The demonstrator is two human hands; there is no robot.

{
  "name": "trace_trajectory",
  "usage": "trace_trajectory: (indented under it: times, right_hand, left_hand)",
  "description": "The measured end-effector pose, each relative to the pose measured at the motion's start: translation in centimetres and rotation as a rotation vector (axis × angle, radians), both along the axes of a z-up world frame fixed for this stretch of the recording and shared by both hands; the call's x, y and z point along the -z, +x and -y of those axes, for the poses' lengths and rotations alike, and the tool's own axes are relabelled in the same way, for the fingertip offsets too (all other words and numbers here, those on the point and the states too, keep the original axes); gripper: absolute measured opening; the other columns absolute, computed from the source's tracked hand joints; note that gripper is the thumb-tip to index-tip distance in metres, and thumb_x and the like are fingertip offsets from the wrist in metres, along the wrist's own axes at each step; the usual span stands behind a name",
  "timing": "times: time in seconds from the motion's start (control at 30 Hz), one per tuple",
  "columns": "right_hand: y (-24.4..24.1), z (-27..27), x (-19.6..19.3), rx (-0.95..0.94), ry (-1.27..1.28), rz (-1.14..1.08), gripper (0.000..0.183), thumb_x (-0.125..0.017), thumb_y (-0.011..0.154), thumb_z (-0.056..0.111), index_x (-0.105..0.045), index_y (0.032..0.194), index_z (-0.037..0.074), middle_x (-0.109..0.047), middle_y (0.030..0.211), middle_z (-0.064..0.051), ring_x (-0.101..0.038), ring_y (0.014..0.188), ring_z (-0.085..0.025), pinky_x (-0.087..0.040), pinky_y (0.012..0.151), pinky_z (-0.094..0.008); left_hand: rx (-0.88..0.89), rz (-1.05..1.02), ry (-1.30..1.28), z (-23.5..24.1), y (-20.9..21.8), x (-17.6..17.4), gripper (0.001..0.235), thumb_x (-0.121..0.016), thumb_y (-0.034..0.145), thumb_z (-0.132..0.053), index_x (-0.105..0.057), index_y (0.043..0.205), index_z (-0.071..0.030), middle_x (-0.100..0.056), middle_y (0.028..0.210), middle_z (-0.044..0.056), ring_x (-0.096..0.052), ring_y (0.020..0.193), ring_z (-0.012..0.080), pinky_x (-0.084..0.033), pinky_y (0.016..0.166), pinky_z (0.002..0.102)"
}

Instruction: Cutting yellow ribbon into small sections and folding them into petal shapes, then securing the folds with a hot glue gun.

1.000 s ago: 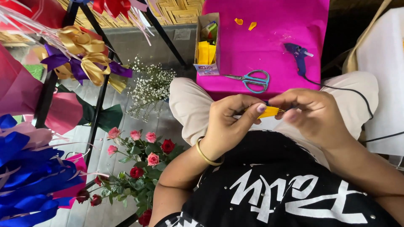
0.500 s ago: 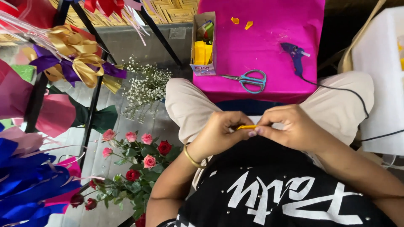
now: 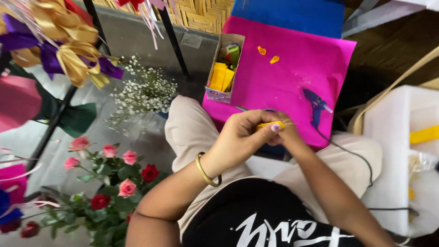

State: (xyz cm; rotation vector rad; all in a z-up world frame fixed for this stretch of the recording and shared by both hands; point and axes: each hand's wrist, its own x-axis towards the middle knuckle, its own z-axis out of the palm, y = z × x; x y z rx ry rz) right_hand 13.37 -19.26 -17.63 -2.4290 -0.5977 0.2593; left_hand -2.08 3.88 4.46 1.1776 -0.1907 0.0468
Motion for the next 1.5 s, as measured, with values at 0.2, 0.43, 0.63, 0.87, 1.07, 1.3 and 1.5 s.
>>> trace_trajectory:
  times: [0.2,0.43,0.63,0.87,1.07,1.3,1.5]
  right_hand:
    - [-0.6,-1.6,-4.3,-0.116,0.206,-0.176,0.052,-0.078,0.079,0.009,-0.069,0.130,0.004,-0.072,0.111,-0.019,-0.069,0.107,-0.035,-0.054,0.094,-0.043]
    - [-3.8,-1.7,-10.2,-0.202,0.458,-0.398,0.054,-0.083,0.076,0.010,-0.068,0.127,0.002,-0.073,0.108,-0.015,-0.070,0.103,-0.027,-0.055,0.090,-0.036]
    - [-9.6,5.8,-13.0,-0.230,0.335,-0.395,0.111,-0.085,0.068,0.039,-0.030,0.157,0.001,-0.048,0.145,-0.025,-0.044,0.139,-0.038,-0.028,0.119,-0.053]
    - [-11.8,3.9,-21.1,-0.506,0.093,-0.248,0.117,-0.031,0.076,0.098,-0.042,0.145,0.004,-0.055,0.134,-0.010,-0.060,0.123,-0.023,-0.044,0.110,-0.045]
    - [-11.9,2.3,-23.1,-0.550,0.058,-0.154,0.109,-0.023,0.081,0.096,-0.044,0.139,0.006,-0.060,0.119,-0.007,-0.062,0.110,-0.022,-0.048,0.098,-0.038]
    - [-12.0,1.6,-23.7,-0.527,0.022,-0.204,0.116,-0.018,0.080,0.098,-0.027,0.152,0.008,-0.061,0.106,-0.007,-0.059,0.090,-0.019,-0.054,0.077,-0.034]
    - [-12.4,1.5,-24.2,-0.416,-0.070,-0.250,0.123,-0.020,0.068,0.102,-0.033,0.151,0.011,-0.066,0.100,-0.003,-0.066,0.084,-0.018,-0.059,0.068,-0.035]
  left_hand:
    - [-0.076,0.016,0.081,-0.6,0.5,-1.2,0.014,-0.064,0.101,-0.010,-0.071,0.101,0.003,-0.072,0.077,0.012,-0.073,0.077,0.0161,-0.063,0.070,0.031]
    - [-0.186,0.113,0.254,-1.7,0.6,-2.4,0.009,-0.067,0.098,-0.010,-0.073,0.093,-0.006,-0.070,0.069,0.006,-0.075,0.067,0.0193,-0.061,0.062,0.031]
    - [-0.176,0.127,0.249,-0.9,0.0,-3.9,0.007,-0.065,0.098,-0.010,-0.070,0.093,-0.007,-0.067,0.068,0.008,-0.074,0.068,0.0249,-0.059,0.064,0.034]
    - [-0.101,0.138,0.405,-1.1,-0.6,-4.5,0.015,-0.060,0.102,-0.018,-0.062,0.088,-0.012,-0.069,0.077,-0.004,-0.064,0.068,0.0098,-0.052,0.066,0.027]
    - [-0.032,0.152,0.451,-0.6,-0.7,-4.5,0.017,-0.058,0.101,-0.018,-0.061,0.085,-0.014,-0.069,0.070,-0.009,-0.067,0.066,0.0100,-0.054,0.070,0.028]
    - [-0.031,0.181,0.524,-0.5,-0.4,-4.2,0.020,-0.058,0.100,-0.019,-0.060,0.080,-0.016,-0.070,0.069,-0.011,-0.065,0.064,0.0133,-0.052,0.068,0.031]
    - [-0.052,0.171,0.558,-0.3,-0.2,-3.8,0.020,-0.060,0.098,-0.020,-0.059,0.079,-0.014,-0.069,0.069,-0.003,-0.063,0.063,0.0197,-0.048,0.064,0.034]
